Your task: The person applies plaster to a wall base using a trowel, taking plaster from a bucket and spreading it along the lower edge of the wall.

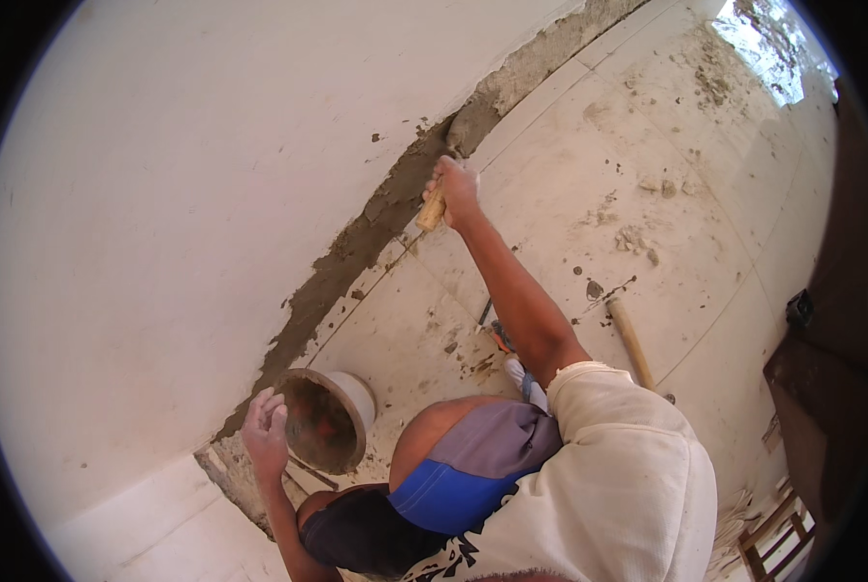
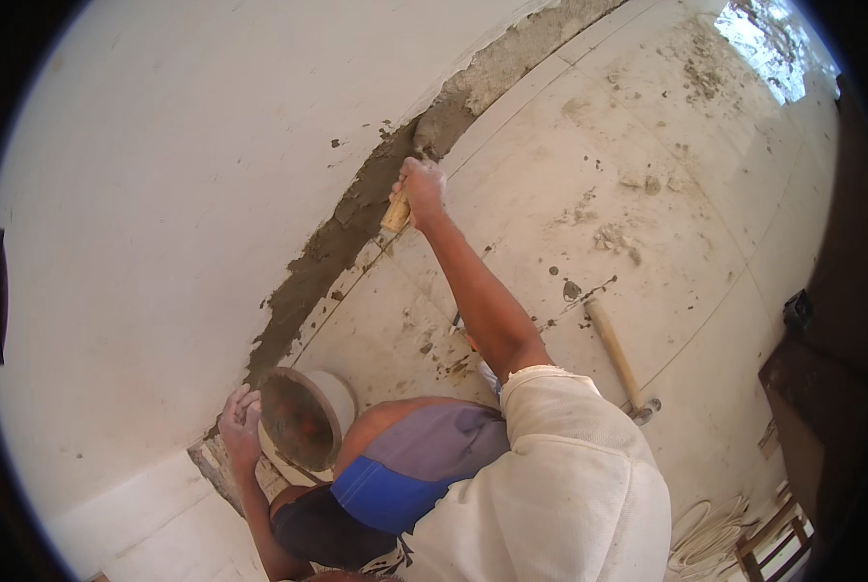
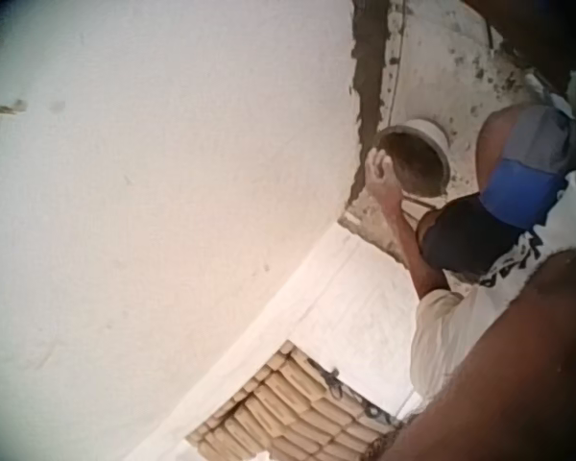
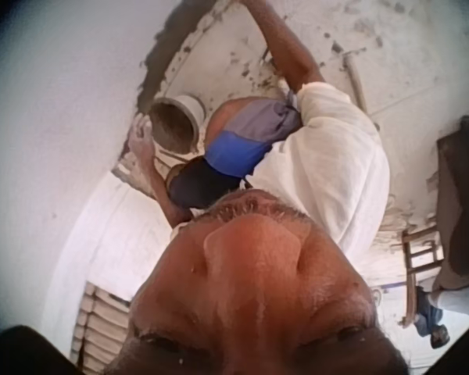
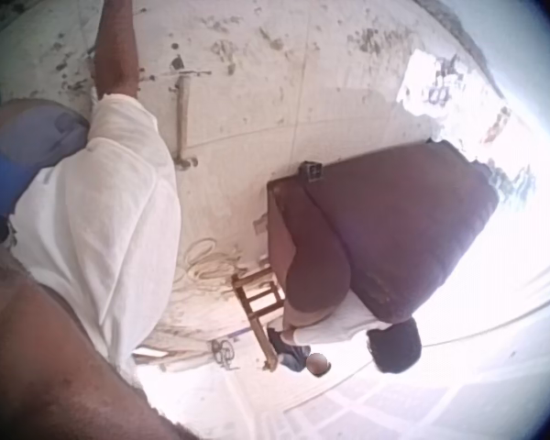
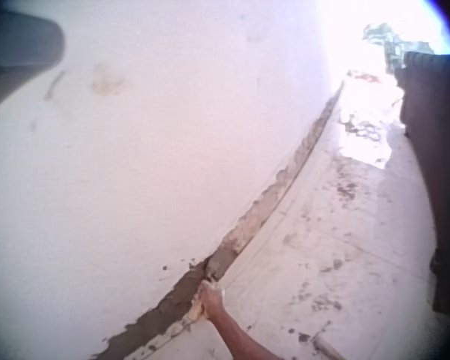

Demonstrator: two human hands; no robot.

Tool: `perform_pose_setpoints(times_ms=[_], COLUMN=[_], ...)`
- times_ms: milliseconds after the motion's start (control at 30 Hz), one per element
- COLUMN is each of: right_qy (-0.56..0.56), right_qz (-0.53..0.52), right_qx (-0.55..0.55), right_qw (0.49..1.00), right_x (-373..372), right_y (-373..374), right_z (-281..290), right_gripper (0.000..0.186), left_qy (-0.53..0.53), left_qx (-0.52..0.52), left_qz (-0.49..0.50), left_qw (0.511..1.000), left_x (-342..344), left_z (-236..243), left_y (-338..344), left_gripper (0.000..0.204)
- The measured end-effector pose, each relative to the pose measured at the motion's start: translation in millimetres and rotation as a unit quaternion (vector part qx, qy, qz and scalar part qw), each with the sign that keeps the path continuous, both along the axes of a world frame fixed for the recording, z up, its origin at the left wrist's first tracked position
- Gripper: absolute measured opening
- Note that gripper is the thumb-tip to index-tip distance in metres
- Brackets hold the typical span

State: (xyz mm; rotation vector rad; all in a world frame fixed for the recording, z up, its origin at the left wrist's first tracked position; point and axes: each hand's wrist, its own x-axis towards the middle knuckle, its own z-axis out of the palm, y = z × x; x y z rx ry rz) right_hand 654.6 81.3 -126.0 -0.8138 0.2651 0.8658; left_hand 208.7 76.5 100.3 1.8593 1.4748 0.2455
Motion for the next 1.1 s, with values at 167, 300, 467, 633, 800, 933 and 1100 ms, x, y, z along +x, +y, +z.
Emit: perform_pose_setpoints(times_ms=[167,300,467,633,800,933,1100], right_qy=[-0.047,-0.027,0.092,0.114,0.134,0.095,0.078], right_qz=[0.041,0.02,0.013,0.051,0.028,0.058,0.073], right_qx=[0.054,0.031,0.046,0.114,0.188,0.192,0.187], right_qw=[0.997,0.999,0.995,0.986,0.973,0.975,0.977], right_x=[-58.6,-70.7,-36.3,-46.1,-37.6,-34.1,-43.2], right_y=[-3.4,-19.6,-29.9,-17.9,-16.6,-17.4,-21.9], right_z=[24.9,4.7,-55.4,-49.1,-15.5,4.2,29.5], right_gripper=[0.008,0.007,0.004,0.005,0.003,0.004,0.004], left_qy=[-0.002,0.005,0.003,0.004,-0.006,0.013,-0.003], left_qx=[-0.004,-0.007,0.005,-0.004,-0.01,-0.009,-0.022], left_qz=[-0.019,0.003,0.0,0.022,0.008,0.008,-0.014], left_qw=[1.0,1.0,1.0,1.0,1.0,1.0,1.0], left_x=[16.2,12.6,-10.2,-21.0,-21.8,-11.6,2.0], left_z=[-3.3,-2.9,-2.6,-2.2,-3.5,-3.6,-4.8], left_y=[3.2,-0.2,-0.5,-5.2,-3.3,0.1,3.0], left_gripper=[0.042,0.042,0.041,0.041,0.042,0.042,0.042])
